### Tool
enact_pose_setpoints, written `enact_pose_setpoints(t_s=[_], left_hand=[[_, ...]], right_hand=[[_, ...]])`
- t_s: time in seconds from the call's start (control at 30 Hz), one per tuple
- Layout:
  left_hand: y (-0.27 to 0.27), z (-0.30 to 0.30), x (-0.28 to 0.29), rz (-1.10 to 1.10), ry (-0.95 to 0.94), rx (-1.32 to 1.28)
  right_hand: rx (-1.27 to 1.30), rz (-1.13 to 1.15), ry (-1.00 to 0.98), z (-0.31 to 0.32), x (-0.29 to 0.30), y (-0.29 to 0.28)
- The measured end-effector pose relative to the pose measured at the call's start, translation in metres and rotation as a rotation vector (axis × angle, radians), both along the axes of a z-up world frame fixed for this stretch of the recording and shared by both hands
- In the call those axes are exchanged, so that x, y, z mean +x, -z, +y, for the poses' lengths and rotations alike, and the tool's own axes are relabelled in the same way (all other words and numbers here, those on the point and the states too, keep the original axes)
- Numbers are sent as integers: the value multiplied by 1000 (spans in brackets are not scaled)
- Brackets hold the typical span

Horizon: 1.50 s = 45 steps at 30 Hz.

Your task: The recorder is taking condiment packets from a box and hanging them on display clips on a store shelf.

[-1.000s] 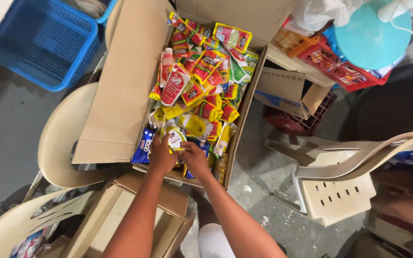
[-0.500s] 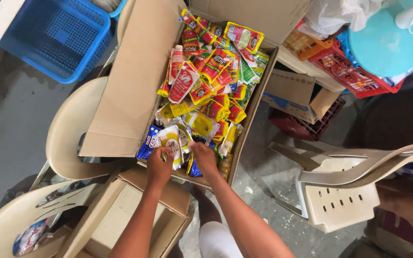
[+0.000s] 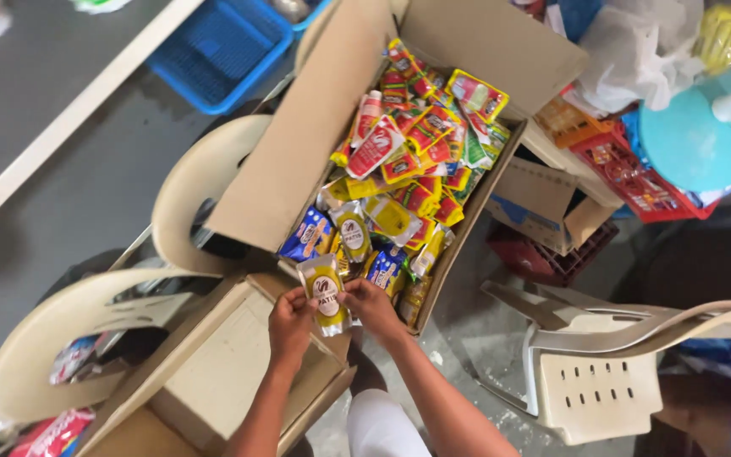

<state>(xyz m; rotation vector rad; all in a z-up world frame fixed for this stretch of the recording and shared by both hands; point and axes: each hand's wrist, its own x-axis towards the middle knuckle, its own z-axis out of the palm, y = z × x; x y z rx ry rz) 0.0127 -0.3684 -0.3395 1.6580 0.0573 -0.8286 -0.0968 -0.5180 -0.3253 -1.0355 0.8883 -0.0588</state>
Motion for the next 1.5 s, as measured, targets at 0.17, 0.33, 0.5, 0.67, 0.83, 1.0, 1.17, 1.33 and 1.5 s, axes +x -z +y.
enact_pose_setpoints(t_s=[0.17, 0.33, 0.5, 0.67, 0.83, 1.0, 1.17, 1.33, 1.5], left_hand=[[-29, 54, 6, 57, -58, 124], [-63, 122, 33, -17, -85, 74], [-129, 187, 56, 478, -355, -634], [-188, 254, 52, 302, -400, -690], [-191, 318, 44, 76, -442, -659], [-193, 368, 38, -181, -480, -534], [-251, 415, 33, -129, -501, -601], [-292, 458, 28, -68, -481, -766], [-303, 489, 23, -92, -382, -959]], right_hand=[[57, -38, 16, 44, 6, -36], [46, -144, -50, 91, 26, -60], [21, -247, -76, 145, 48, -117], [49, -352, -157, 206, 68, -164], [42, -447, -256, 266, 79, -193], [74, -479, -286, 319, 89, -216], [94, -554, -326, 361, 102, -238], [95, -630, -347, 389, 110, -264], [78, -645, -372, 402, 115, -259]])
